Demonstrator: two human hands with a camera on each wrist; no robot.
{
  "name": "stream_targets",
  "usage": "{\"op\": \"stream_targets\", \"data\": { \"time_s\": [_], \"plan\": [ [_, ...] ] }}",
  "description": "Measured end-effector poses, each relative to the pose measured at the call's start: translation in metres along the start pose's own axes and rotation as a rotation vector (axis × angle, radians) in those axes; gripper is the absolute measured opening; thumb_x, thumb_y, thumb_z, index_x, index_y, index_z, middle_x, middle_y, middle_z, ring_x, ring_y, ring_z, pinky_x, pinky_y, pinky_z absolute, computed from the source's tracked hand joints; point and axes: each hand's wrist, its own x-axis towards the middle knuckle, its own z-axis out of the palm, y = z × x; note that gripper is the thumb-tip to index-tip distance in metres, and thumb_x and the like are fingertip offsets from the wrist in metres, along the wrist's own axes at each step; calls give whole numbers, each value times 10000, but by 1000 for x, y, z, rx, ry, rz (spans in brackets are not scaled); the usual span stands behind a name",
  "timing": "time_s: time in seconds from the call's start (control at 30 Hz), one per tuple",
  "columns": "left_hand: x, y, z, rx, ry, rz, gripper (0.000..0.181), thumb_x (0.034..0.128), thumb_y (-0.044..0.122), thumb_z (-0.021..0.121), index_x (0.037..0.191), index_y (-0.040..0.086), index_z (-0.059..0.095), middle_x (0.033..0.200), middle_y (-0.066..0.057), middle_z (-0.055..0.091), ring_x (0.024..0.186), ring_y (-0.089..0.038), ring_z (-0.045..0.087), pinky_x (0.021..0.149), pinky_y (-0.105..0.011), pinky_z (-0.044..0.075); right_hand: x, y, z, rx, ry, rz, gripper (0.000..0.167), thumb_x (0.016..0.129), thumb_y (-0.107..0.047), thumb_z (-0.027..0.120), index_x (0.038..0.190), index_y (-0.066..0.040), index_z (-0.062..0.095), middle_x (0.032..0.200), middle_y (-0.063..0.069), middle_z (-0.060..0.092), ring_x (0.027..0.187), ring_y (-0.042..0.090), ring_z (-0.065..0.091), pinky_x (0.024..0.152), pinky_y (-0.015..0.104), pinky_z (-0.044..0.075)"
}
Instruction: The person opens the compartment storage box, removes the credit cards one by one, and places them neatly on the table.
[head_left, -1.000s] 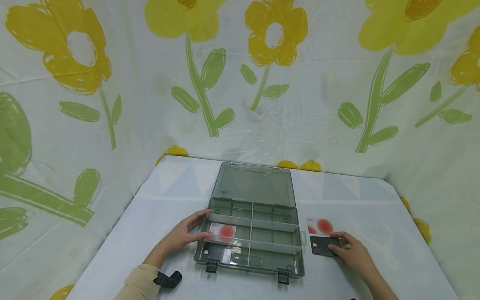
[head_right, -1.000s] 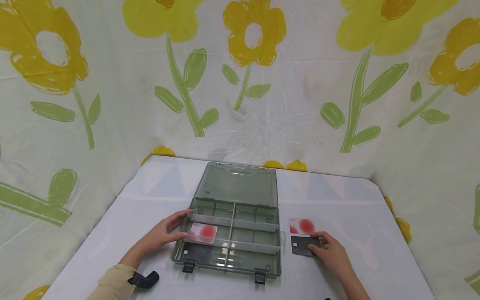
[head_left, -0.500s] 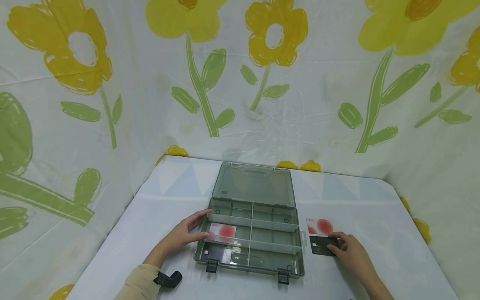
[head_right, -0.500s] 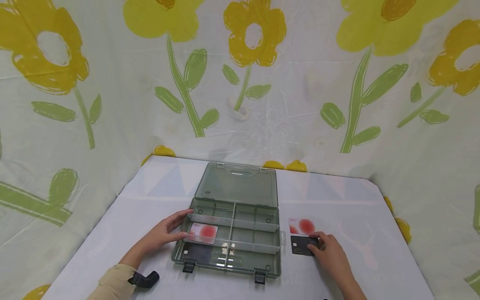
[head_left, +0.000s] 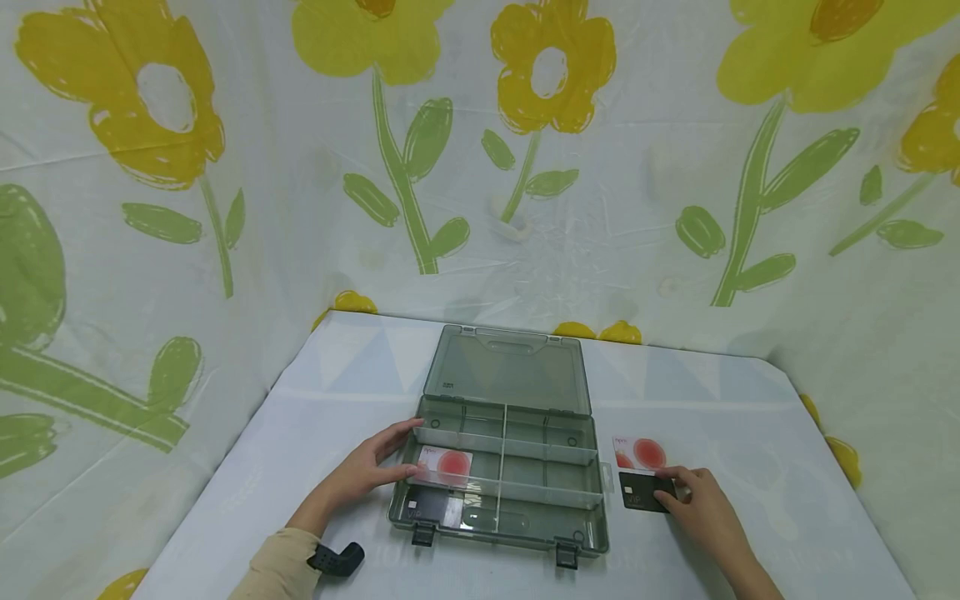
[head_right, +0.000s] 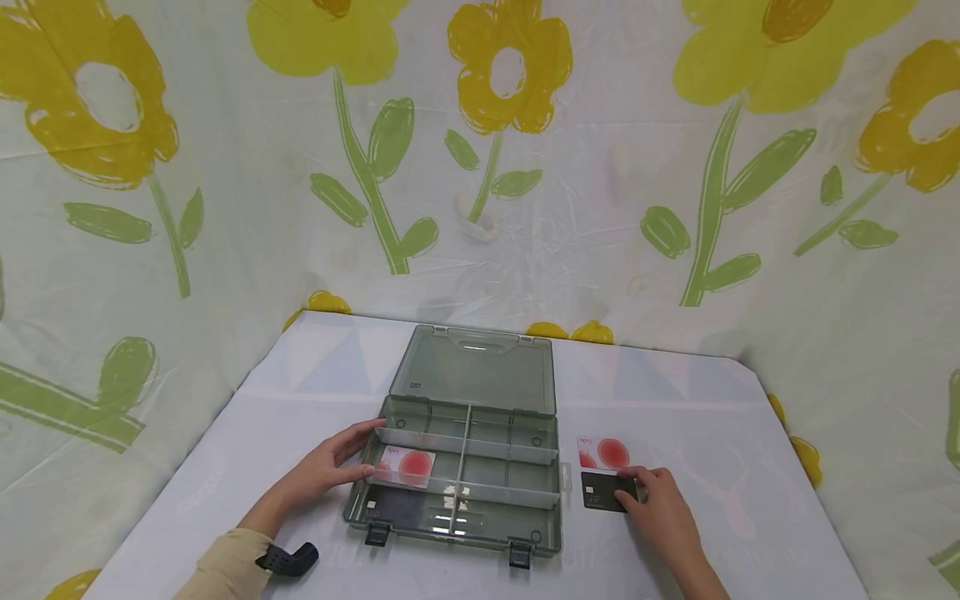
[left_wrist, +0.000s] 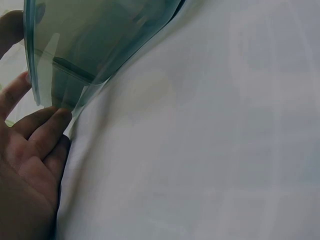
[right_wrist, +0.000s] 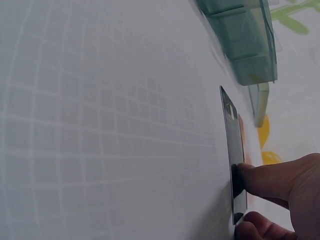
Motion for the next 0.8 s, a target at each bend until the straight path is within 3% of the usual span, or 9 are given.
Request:
{"op": "stream_targets", "data": {
  "time_s": [0.17,0.43,0.63,0.8],
  "plan": [
    [-1,0,0,3,-2,22,728,943,258,752,1570,159,397,1627,-123,343,1495,-388,295,1217,-445,283,1,-1,1,-4,1,13,390,891,-182,788,1220,0,685,1062,226,561,810,236,549,637,329,466],
    [-1,1,1,-4,3,-20,757,923,287,775,1570,168,401,1631,-68,347,1505,-330,297,1222,-317,283,1,0,2,5,13,8,388,892,-183,783,1219,3,688,1044,199,577,818,236,550,637,320,462],
    [-1,1,1,12,11,-6,743,927,285,771,1565,165,410,1627,-107,350,1496,-372,300,1220,-431,286,0,-1,1,21,37,15,377,901,-192,767,1211,8,691,1049,199,589,837,248,579,641,322,489],
    [0,2,1,6,11,-25,747,921,293,776,1565,191,411,1631,-95,345,1504,-353,290,1225,-441,273,-2,-3,-1,34,50,12,356,916,-194,747,1205,6,694,1041,187,595,837,248,599,635,319,496]
  ]
}}
